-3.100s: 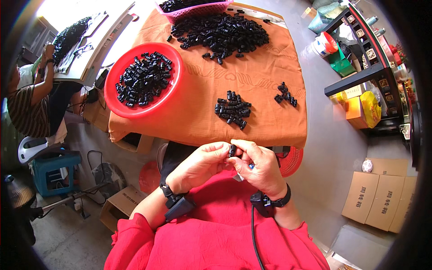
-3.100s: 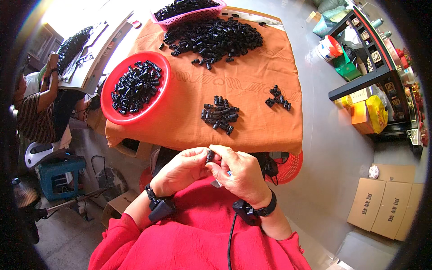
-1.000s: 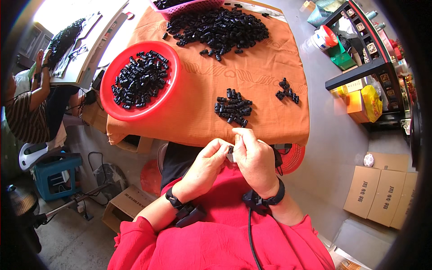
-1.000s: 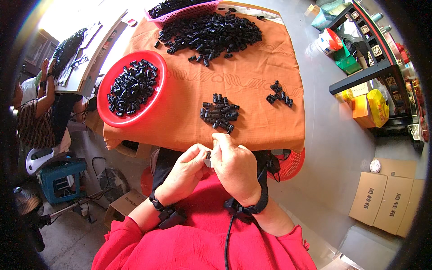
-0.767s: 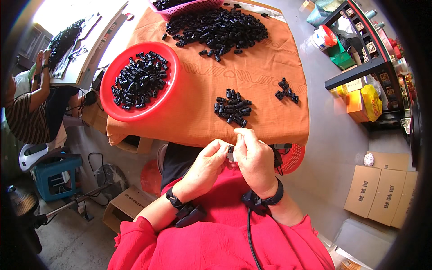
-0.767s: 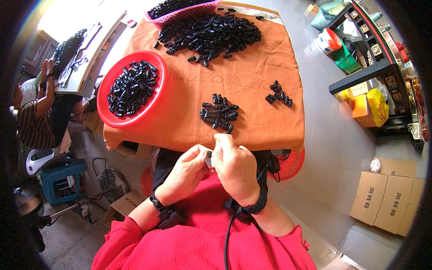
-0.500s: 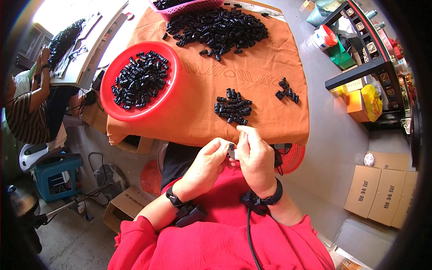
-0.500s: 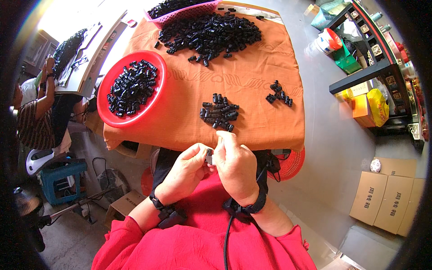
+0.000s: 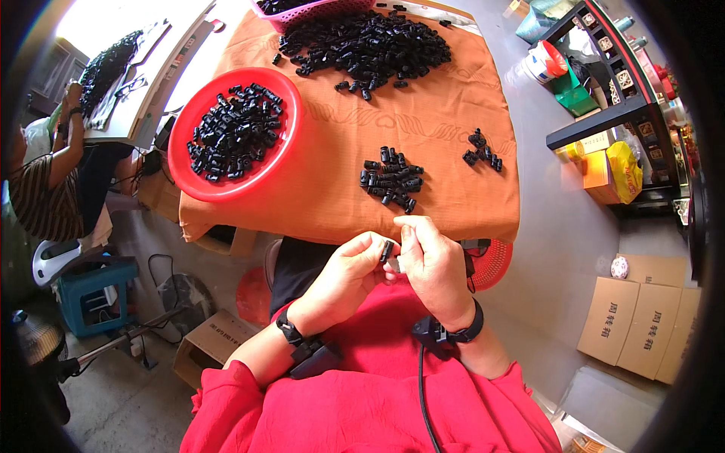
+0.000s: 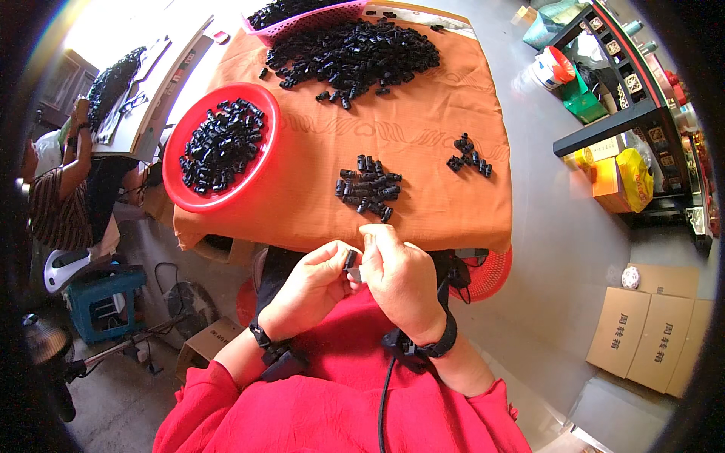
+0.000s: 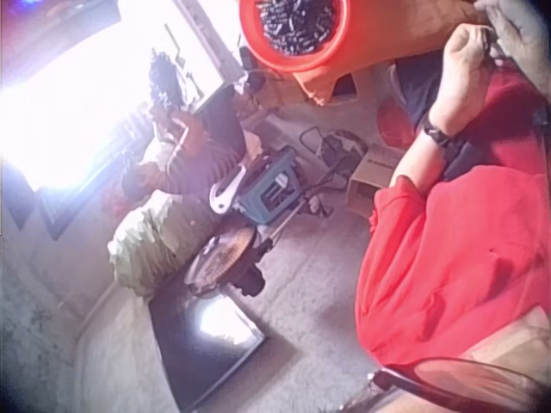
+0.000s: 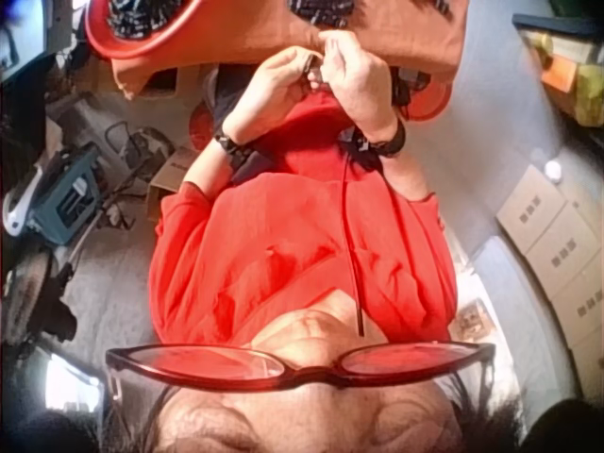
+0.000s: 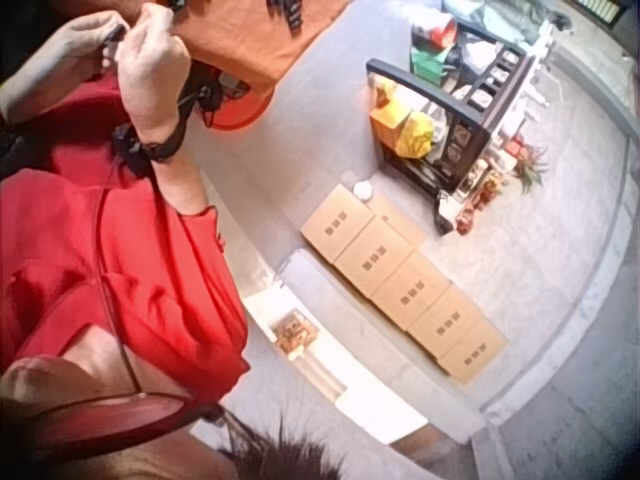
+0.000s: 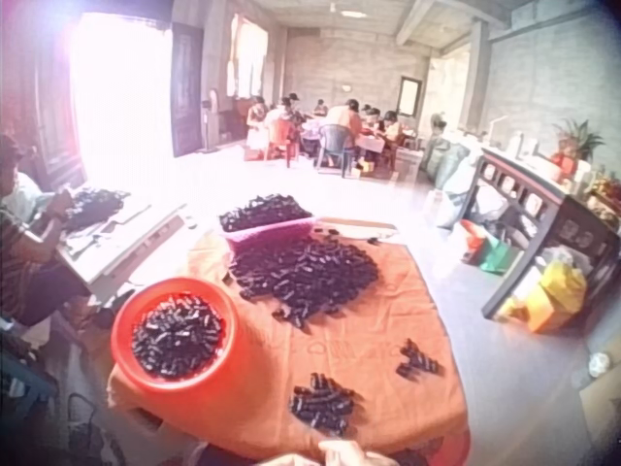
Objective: Assembling small plastic components for manufacturing by hand at a workbench.
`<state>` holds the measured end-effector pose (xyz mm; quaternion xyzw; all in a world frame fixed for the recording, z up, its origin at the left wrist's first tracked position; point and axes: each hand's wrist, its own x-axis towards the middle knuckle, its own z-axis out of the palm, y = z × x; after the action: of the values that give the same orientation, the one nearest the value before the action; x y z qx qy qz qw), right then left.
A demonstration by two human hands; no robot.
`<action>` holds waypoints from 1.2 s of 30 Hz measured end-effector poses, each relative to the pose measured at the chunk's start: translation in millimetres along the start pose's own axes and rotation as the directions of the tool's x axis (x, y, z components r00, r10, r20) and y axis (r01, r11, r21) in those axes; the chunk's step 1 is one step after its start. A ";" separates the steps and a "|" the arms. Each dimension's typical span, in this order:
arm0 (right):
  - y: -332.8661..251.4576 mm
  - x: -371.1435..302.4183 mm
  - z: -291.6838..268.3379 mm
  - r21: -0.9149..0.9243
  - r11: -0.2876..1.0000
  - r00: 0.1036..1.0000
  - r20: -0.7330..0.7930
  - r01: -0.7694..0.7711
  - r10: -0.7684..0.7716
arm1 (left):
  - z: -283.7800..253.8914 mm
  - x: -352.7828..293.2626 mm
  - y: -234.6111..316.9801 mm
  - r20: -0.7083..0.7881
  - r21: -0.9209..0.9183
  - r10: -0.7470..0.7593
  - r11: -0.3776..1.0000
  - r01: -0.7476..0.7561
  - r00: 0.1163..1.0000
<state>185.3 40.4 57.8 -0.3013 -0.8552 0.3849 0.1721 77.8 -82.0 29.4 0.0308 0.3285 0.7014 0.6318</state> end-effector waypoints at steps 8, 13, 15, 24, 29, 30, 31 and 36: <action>-2.2 -2.9 0.4 0.046 0.998 0.999 0.011 0.042 -0.043 | 0.2 -1.0 -2.0 -0.032 0.038 0.032 0.999 -0.031 0.999; -0.5 -0.6 3.1 -0.044 0.997 0.998 -0.032 0.059 -0.060 | -2.9 0.5 -6.4 -0.031 0.121 0.055 0.991 -0.051 0.998; -0.8 0.0 3.9 -0.056 0.997 0.997 -0.046 0.058 -0.061 | -2.9 1.0 -7.2 -0.033 0.148 0.075 0.987 -0.069 0.997; -1.5 3.1 3.1 -0.091 0.996 0.994 -0.109 0.019 -0.029 | -4.1 -0.3 -4.5 -0.022 0.137 0.028 0.990 -0.024 0.999; 3.8 3.5 0.0 0.017 1.000 0.993 -0.113 -0.020 0.022 | -2.0 0.2 0.9 -0.035 0.045 -0.019 0.999 0.021 0.999; 4.3 3.6 -0.5 0.057 0.998 0.997 -0.075 -0.020 0.024 | -3.1 1.7 2.2 -0.026 0.028 -0.022 0.999 0.023 0.999; 5.2 3.1 0.0 0.057 0.998 0.997 -0.077 -0.014 0.018 | -4.9 2.9 4.6 -0.025 0.030 -0.017 0.999 0.018 1.000; 2.6 2.0 -3.4 0.139 0.988 0.995 -0.065 -0.060 0.070 | -41.0 15.0 16.6 0.256 -0.239 -0.115 0.955 0.178 0.960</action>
<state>186.6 44.9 58.2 -0.3299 -0.8100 0.4372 0.2096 41.7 -85.5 0.1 0.0078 0.1566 0.6804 0.7159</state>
